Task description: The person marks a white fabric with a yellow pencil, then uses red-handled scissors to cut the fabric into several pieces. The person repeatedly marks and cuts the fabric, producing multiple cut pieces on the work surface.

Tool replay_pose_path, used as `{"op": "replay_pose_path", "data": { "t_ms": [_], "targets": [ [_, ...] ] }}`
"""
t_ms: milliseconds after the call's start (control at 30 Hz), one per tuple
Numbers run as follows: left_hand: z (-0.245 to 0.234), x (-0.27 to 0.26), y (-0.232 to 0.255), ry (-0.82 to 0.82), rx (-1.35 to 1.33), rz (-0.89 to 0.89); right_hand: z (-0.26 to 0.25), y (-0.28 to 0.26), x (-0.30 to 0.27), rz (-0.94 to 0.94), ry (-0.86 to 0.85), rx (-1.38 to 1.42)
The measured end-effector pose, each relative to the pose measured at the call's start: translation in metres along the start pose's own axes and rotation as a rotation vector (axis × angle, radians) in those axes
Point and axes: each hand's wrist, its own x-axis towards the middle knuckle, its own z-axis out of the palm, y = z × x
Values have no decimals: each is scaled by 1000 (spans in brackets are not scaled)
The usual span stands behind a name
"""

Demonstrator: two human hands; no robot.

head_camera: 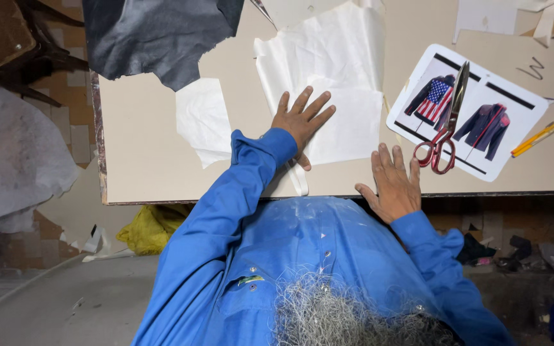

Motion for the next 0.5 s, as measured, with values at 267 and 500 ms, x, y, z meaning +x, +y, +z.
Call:
{"op": "replay_pose_path", "data": {
  "t_ms": [267, 500],
  "targets": [
    [70, -27, 53, 314, -78, 140, 5, -20, 17, -53, 335, 170],
    [89, -72, -41, 531, 53, 262, 10, -82, 35, -127, 295, 263]
  ]
}}
